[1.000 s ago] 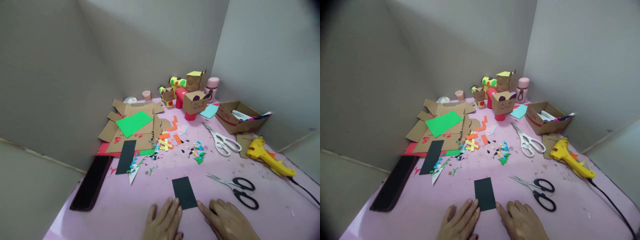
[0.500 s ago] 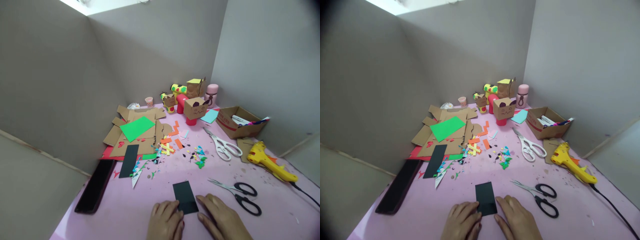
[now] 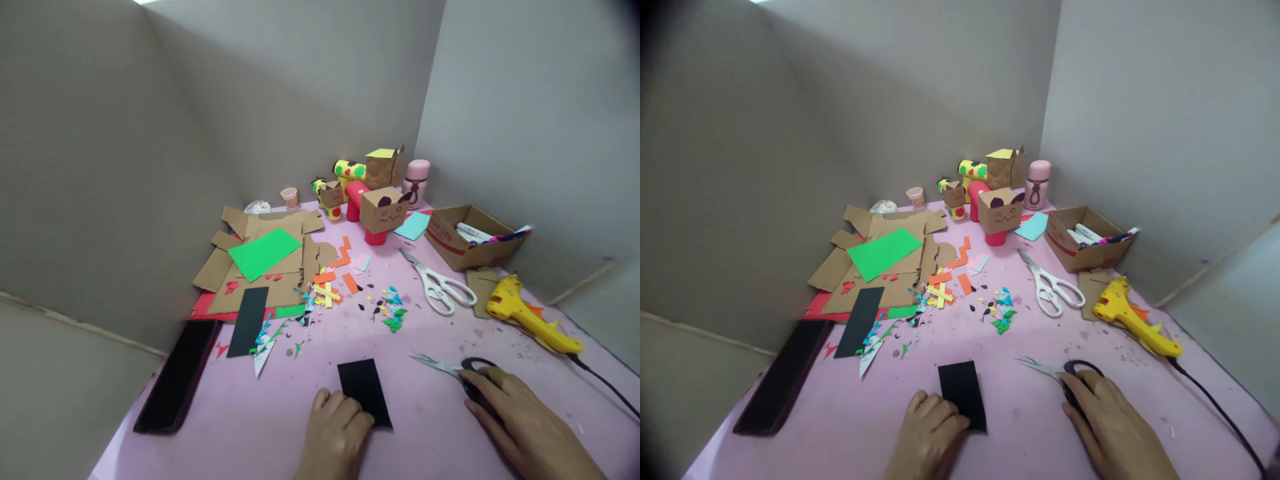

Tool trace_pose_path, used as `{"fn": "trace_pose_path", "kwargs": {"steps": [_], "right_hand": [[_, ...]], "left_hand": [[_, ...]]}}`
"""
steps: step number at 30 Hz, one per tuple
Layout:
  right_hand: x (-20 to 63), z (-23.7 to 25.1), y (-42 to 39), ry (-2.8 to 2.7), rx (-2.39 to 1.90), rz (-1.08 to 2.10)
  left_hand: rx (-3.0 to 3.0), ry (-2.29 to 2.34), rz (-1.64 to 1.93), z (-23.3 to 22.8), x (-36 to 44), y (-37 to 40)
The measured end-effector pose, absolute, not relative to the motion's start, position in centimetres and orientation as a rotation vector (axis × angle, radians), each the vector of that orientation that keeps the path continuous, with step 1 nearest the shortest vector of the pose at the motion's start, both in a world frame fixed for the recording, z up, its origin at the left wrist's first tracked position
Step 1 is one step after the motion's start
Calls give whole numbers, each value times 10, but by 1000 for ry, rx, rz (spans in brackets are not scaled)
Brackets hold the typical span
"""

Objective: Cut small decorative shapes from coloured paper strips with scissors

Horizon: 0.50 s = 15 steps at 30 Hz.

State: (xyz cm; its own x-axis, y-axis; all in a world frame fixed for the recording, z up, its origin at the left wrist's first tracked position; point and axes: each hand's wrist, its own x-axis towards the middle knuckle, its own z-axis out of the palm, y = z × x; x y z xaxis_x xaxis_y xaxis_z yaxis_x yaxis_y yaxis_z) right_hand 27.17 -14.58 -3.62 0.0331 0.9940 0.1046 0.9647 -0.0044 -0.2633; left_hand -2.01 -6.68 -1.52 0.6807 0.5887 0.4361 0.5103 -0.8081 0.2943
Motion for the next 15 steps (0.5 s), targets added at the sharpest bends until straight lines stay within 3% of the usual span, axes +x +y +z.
{"fn": "trace_pose_path", "kwargs": {"steps": [9,15], "right_hand": [[279,-29,-146,-1989,-2205,140],[255,-19,-159,-2077,-1826,433]], "left_hand": [[2805,903,747,-15,-23,-72],[2582,933,602,-7,-21,-68]]}}
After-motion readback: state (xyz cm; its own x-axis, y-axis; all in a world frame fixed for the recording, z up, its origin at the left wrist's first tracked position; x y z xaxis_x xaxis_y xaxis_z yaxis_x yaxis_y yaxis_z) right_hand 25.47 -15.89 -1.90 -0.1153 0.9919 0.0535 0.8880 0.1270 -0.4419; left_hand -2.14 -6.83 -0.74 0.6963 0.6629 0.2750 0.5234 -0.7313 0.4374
